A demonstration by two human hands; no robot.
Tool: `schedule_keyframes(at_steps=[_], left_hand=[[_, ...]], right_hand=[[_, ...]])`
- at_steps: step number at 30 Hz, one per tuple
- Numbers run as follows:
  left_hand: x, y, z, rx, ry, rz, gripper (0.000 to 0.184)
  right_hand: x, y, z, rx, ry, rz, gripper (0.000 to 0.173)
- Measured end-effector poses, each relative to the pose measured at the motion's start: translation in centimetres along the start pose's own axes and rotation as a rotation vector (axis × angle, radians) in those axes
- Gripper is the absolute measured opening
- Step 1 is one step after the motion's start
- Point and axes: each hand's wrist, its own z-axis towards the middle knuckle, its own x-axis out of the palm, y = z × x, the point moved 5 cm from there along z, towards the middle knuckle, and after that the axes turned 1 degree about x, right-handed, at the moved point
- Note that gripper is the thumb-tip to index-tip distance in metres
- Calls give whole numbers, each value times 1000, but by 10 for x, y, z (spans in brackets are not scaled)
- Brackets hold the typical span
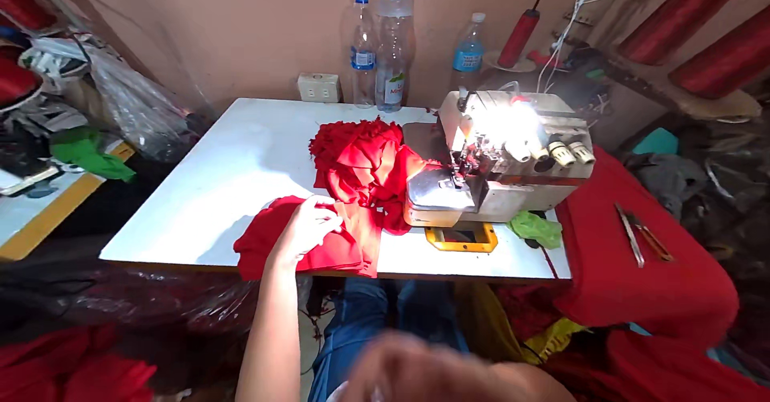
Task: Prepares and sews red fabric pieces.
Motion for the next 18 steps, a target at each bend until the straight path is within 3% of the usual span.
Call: schedule_keyframes(at_steps=[2,4,5,7,9,12,15,18], left_hand=[[-1,0,-2,39,-9,-11,41],[0,2,-2,79,-21,-23,40],[-1,1,-2,82,-16,-23,40],[-2,1,-3,86,9,-44,42],[-3,3,-2,80,29,-100,39],[-6,6,-5,79,-29,-239,30],[-28,12,-23,77,-253,-486,22],[-79,22,-52,110,-591,-664,21]], right_hand=[[-40,-26,42,-59,-259,-298,45],[-91,-72,62,87,-531,-652,30],[-111,-94,66,190,-569,-777,34],[-133,-122,69,333,-544,-901,43],[-136,-129,71,439,-484,-918,35],[-135,-124,71,461,-485,-897,24],[-137,-118,67,428,-528,-1007,22],[-144,-125,59,420,-544,-1162,27]])
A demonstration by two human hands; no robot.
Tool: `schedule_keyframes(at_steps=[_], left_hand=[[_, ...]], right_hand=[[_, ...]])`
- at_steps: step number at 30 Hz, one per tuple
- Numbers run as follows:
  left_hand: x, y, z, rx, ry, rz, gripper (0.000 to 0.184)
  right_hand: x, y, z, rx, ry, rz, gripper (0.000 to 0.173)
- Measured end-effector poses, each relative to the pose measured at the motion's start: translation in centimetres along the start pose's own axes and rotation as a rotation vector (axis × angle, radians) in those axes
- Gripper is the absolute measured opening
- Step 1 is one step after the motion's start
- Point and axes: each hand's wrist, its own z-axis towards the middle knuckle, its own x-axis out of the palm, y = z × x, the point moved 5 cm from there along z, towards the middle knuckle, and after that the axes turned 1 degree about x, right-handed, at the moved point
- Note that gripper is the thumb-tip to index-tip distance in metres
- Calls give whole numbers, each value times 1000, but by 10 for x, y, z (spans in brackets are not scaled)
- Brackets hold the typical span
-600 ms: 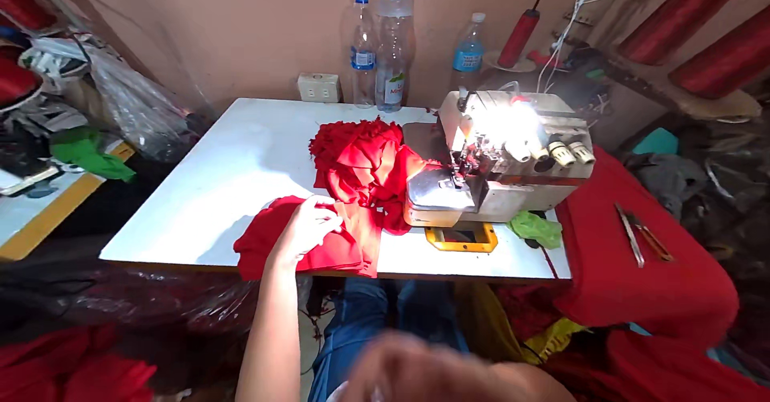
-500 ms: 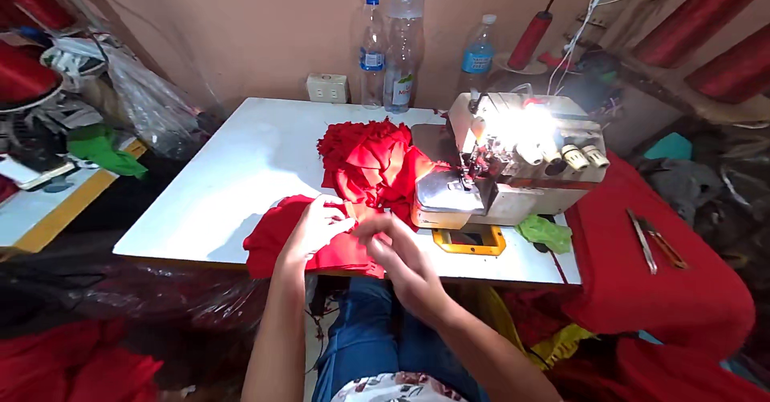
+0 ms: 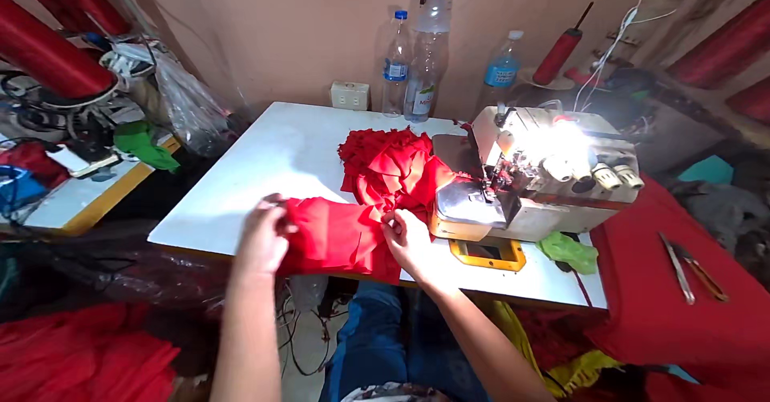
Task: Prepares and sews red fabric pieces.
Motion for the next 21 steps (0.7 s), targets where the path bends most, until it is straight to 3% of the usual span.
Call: schedule_keyframes(at_steps=[2,6,9,11,13,15,18,21], left_hand=[[-30,-34,-4,116,-38,10,26],[-8,-98,-48,448,411,411,34],[39,-105,-95,627,641,648,33],[51,-109,-117,780,613,740,28],[52,-114,-130,925,478,857,25],[51,-115,-135,1016,382,910,25],[50,-113,-133,1000,398,748,20],[42,-121,-126,997,321,638,12]], right_hand=[[5,-7,-4,28,11,13,35],[-5,27,-20,-214,-128,345,57],[-25,88,-38,-440,152,717,72],[-37,111,-48,-483,320,894,57],[-46,114,-56,-437,385,940,28],[-50,105,-65,-373,420,910,14],[-47,85,-84,-302,521,881,15],[-39,65,-104,-342,522,779,19]])
